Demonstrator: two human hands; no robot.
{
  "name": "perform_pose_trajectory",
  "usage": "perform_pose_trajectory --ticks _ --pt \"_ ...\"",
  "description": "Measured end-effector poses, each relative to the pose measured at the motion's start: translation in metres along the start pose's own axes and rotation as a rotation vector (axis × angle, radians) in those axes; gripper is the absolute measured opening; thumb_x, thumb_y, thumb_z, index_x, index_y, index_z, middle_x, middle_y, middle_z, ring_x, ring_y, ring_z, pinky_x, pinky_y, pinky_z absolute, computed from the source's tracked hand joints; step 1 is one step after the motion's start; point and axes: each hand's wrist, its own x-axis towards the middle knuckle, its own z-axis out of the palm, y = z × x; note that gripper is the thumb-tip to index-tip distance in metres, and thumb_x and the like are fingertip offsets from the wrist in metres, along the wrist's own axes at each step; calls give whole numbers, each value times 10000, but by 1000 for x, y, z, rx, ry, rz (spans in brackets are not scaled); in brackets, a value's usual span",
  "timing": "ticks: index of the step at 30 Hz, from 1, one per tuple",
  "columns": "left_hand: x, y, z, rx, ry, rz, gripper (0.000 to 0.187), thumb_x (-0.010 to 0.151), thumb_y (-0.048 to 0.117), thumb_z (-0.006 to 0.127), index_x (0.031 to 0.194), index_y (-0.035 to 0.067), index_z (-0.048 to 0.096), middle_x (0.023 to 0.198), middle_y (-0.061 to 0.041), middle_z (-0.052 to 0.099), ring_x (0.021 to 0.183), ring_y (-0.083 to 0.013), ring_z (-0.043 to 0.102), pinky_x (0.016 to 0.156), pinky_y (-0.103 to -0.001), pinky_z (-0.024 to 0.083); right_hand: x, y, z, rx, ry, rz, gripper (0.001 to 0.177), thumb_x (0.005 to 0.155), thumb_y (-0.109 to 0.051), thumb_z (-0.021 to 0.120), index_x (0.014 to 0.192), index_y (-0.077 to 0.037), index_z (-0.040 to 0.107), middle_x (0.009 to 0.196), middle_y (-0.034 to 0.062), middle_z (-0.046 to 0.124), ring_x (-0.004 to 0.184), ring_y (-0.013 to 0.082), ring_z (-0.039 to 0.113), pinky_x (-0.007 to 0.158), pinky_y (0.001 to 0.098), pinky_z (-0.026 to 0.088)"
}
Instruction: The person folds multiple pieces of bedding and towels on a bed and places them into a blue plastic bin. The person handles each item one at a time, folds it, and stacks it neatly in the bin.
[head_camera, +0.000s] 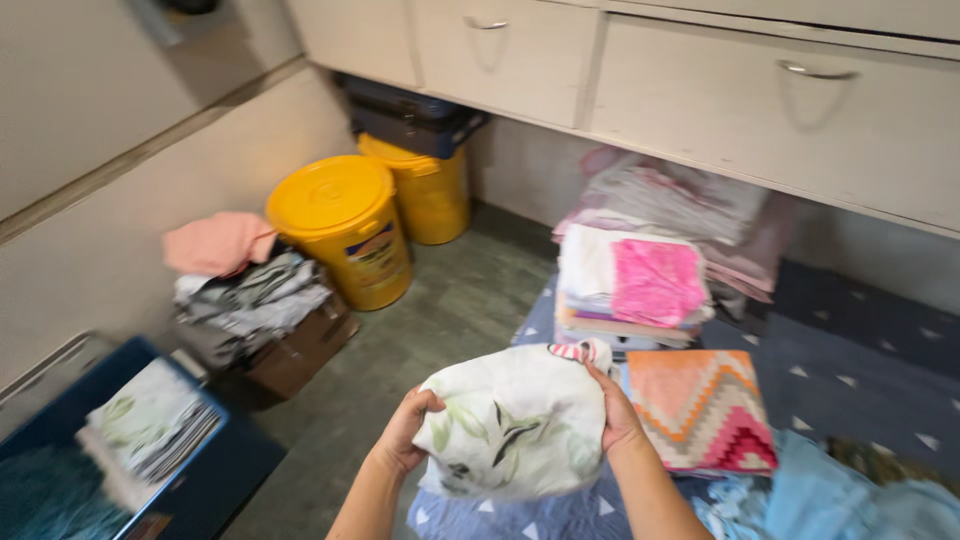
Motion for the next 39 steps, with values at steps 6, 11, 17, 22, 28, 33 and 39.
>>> perform_pose_trajectory --ticks 6,11,17,22,28,33,39 --pt "-30 -1 -128 496 469 335 418 881 136 743 1233 -47 613 1010 -123 616 862 -242 540 750 -390 416 36 74 108 -21 -84 -30 448 913 -327 702 1248 -30 685 1192 150 740 1065 293 717 959 437 558" --pt "-89 17 -169 1151 863 748 781 678 85 774 1389 20 455 1344 -206 559 1284 -372 503 1090 -458 389 73 174 204 -49 -80 20 417 933 -311 683 1258 -49 677 1220 133 731 1097 290 706 987 445 551" --pt "-207 44 -187 1390 443 725 1129 668 197 846 1587 -6 222 1658 -263 245 1555 -434 198 1237 -521 185 119 311 289 -4 -29 3 374 989 -285 619 1288 -66 664 1269 122 718 1165 296 683 1030 489 539" --pt "-274 60 -207 1280 484 542 1379 659 404 927 1592 -17 3 1684 -258 73 1577 -429 89 1218 -585 127 136 417 346 5 -34 57 433 1040 -342 478 1325 -56 635 1346 122 689 1238 320 658 1075 522 511" --pt "-289 78 -251 1135 876 843 1160 722 164 847 1599 -30 112 1619 -291 299 1442 -474 360 1183 -545 313 141 515 400 14 -41 127 463 1059 -375 422 1347 -60 600 1371 127 657 1274 334 624 1097 535 486" --pt "-288 100 -305 901 994 862 845 819 -38 633 1585 81 299 1491 -242 523 1325 -437 534 1052 -449 466 159 567 433 -31 -134 190 480 1057 -364 403 1358 -43 593 1364 146 662 1280 357 616 1113 540 468" --pt "-289 143 -388 677 1041 888 694 834 -104 530 1499 85 465 1335 -218 665 1242 -364 641 1027 -375 482 215 612 472 -122 -158 273 474 1042 -376 414 1328 -60 620 1357 133 665 1269 348 617 1104 525 464"
